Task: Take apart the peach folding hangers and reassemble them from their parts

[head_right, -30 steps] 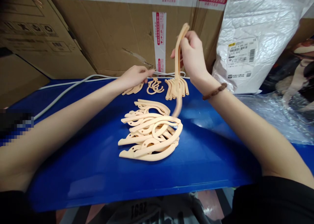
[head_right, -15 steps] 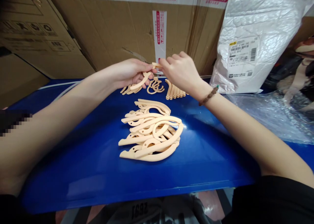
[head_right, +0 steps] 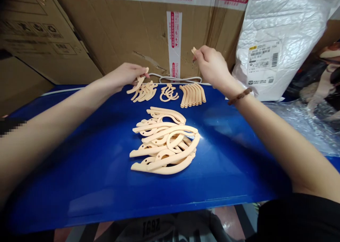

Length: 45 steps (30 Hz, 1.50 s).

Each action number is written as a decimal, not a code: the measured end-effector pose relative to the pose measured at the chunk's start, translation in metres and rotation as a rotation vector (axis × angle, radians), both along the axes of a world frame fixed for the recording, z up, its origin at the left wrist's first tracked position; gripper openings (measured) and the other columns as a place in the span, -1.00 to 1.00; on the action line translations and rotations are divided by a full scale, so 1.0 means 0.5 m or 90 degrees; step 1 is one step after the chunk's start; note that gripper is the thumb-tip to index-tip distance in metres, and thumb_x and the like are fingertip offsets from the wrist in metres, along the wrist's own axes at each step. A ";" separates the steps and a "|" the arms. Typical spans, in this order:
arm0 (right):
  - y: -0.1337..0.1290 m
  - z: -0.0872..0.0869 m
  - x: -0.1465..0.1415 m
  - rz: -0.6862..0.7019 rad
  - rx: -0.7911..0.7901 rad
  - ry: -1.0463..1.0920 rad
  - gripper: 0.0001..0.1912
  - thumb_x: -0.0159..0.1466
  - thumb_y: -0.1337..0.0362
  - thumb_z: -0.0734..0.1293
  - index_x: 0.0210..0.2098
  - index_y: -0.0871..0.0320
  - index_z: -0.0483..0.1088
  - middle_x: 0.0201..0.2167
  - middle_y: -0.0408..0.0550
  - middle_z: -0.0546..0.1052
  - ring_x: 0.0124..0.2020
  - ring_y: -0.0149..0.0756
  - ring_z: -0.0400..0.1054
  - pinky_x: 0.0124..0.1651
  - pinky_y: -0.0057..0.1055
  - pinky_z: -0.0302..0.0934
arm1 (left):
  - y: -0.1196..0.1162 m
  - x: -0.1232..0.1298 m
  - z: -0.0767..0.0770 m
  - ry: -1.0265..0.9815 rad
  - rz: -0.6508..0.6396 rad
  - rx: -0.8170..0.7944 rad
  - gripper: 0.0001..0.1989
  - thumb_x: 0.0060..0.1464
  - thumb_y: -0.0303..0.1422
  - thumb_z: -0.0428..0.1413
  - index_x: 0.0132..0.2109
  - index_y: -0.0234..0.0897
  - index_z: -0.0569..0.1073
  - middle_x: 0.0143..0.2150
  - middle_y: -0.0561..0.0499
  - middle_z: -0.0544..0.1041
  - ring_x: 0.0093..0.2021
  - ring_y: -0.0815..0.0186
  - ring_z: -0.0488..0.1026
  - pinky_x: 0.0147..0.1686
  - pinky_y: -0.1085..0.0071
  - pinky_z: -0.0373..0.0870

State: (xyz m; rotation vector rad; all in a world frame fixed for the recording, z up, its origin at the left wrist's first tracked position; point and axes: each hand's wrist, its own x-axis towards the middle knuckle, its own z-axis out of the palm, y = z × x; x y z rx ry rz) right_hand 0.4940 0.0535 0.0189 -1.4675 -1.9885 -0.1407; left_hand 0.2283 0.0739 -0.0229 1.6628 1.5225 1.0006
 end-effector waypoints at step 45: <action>-0.051 -0.152 0.153 0.150 -0.121 -0.367 -0.51 0.37 0.38 0.12 0.23 0.20 0.39 0.15 0.16 0.46 -0.02 -0.05 0.49 0.03 -0.19 0.35 | -0.065 0.164 -0.045 0.544 -0.387 0.281 -0.40 0.18 0.03 0.11 0.24 -0.19 0.47 0.15 -0.19 0.47 0.19 -0.08 0.32 0.16 0.07 0.18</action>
